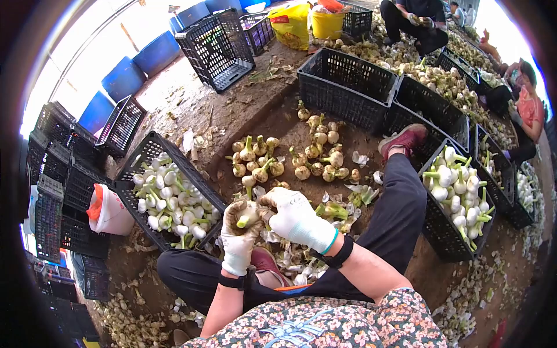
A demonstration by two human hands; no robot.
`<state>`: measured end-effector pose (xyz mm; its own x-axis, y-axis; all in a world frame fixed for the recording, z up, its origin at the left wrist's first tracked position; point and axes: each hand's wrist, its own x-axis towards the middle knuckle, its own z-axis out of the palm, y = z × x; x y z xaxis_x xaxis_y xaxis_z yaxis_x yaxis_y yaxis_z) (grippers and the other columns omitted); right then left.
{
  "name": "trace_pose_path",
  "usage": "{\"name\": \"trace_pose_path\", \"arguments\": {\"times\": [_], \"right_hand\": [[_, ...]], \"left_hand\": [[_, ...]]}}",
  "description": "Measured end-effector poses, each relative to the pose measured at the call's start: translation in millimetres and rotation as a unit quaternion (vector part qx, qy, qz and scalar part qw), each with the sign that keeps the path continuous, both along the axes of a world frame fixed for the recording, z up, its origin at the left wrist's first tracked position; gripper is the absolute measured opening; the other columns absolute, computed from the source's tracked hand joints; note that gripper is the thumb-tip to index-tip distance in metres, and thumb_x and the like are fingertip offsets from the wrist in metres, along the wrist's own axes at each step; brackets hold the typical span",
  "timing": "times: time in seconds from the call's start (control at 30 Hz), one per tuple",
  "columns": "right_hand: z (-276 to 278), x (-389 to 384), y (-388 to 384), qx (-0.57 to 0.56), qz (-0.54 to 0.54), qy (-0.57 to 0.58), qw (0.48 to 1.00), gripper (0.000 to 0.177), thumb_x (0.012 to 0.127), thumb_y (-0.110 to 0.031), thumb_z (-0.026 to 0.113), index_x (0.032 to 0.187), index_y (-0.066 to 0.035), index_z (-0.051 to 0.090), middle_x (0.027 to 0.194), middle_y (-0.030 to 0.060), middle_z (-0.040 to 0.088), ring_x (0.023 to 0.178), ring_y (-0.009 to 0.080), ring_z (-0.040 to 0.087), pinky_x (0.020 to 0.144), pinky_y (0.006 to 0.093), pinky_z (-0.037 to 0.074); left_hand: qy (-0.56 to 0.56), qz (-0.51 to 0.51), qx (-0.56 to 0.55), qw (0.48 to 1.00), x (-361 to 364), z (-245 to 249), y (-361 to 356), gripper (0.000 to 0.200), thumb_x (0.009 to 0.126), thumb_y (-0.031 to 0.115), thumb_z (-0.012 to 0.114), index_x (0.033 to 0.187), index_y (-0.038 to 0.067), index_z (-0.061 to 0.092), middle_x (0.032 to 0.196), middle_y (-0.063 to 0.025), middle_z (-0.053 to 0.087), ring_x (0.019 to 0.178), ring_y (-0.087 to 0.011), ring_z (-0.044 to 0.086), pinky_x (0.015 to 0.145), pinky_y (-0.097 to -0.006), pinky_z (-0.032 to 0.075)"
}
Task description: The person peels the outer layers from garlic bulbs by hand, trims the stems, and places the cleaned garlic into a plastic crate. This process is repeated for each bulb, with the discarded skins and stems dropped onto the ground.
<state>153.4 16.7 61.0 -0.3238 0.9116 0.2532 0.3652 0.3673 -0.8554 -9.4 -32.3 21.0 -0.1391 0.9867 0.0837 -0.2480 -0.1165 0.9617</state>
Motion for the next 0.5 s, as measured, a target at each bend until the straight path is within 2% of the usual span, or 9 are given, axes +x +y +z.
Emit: {"name": "trace_pose_path", "arguments": {"times": [0.03, 0.1, 0.17, 0.23, 0.27, 0.37, 0.5], "right_hand": [[3, 1, 2, 0.021, 0.021, -0.012, 0.999, 0.022, 0.083, -0.021, 0.069, 0.096, -0.003, 0.07, 0.086, 0.0167, 0.066, 0.086, 0.0356, 0.063, 0.076, 0.0431, 0.05], [5, 2, 6, 0.043, 0.028, -0.036, 0.998, 0.019, 0.082, -0.018, 0.067, 0.094, -0.005, 0.071, 0.086, 0.016, 0.066, 0.085, 0.0353, 0.063, 0.076, 0.044, 0.05], [8, 5, 10, 0.065, 0.076, -0.112, 0.989, 0.024, 0.078, -0.013, 0.07, 0.098, -0.001, 0.071, 0.094, 0.0194, 0.067, 0.085, 0.0363, 0.066, 0.074, 0.0414, 0.053], [10, 7, 17, 0.053, 0.084, -0.158, 0.982, 0.022, 0.076, -0.014, 0.069, 0.094, -0.001, 0.07, 0.091, 0.0195, 0.067, 0.084, 0.0373, 0.065, 0.073, 0.0425, 0.052], [12, 8, 19, 0.04, 0.092, -0.204, 0.974, 0.02, 0.074, -0.015, 0.069, 0.089, -0.001, 0.069, 0.089, 0.0196, 0.066, 0.083, 0.0383, 0.064, 0.072, 0.0437, 0.052], [19, 4, 17, 0.078, 0.108, -0.239, 0.962, 0.021, 0.072, -0.018, 0.065, 0.085, -0.001, 0.066, 0.089, 0.0207, 0.065, 0.083, 0.0382, 0.064, 0.074, 0.0459, 0.051], [17, -4, 15, 0.093, 0.09, -0.25, 0.959, 0.025, 0.07, -0.015, 0.063, 0.092, -0.001, 0.065, 0.091, 0.0201, 0.064, 0.085, 0.0388, 0.064, 0.075, 0.0458, 0.051]], "left_hand": [[0.049, 0.002, 0.016, 0.999, 0, 0, 0, 0.055, 0.077, -0.008, 0.074, 0.125, 0.006, 0.051, 0.125, -0.0059, 0.052, 0.112, -0.0175, 0.056, 0.096, -0.0306, 0.049], [0.145, 0.005, 0.05, 0.988, -1, 1, 2, 0.056, 0.073, -0.007, 0.077, 0.122, 0.004, 0.054, 0.124, -0.0077, 0.051, 0.115, -0.019, 0.054, 0.099, -0.0307, 0.047], [0.174, 0.009, 0.067, 0.982, -1, 8, 2, 0.056, 0.069, -0.006, 0.077, 0.12, 0.004, 0.057, 0.123, -0.0104, 0.051, 0.116, -0.0223, 0.054, 0.099, -0.0325, 0.046], [0.304, -0.009, 0.091, 0.948, -4, 13, 1, 0.059, 0.066, -0.007, 0.077, 0.121, 0.005, 0.059, 0.124, -0.0119, 0.051, 0.115, -0.0257, 0.055, 0.098, -0.0336, 0.047], [0.294, -0.008, 0.089, 0.952, -3, 12, 0, 0.062, 0.064, -0.006, 0.078, 0.123, 0.006, 0.06, 0.124, -0.0131, 0.051, 0.114, -0.0278, 0.055, 0.098, -0.0348, 0.047], [0.293, -0.025, 0.083, 0.952, -3, 10, -1, 0.063, 0.065, -0.006, 0.078, 0.124, 0.005, 0.059, 0.124, -0.0131, 0.051, 0.114, -0.0276, 0.055, 0.097, -0.0348, 0.047], [0.276, -0.039, 0.079, 0.957, -3, 7, -2, 0.066, 0.066, -0.007, 0.077, 0.128, 0.004, 0.056, 0.127, -0.0135, 0.051, 0.117, -0.0268, 0.054, 0.099, -0.0349, 0.046]]}}
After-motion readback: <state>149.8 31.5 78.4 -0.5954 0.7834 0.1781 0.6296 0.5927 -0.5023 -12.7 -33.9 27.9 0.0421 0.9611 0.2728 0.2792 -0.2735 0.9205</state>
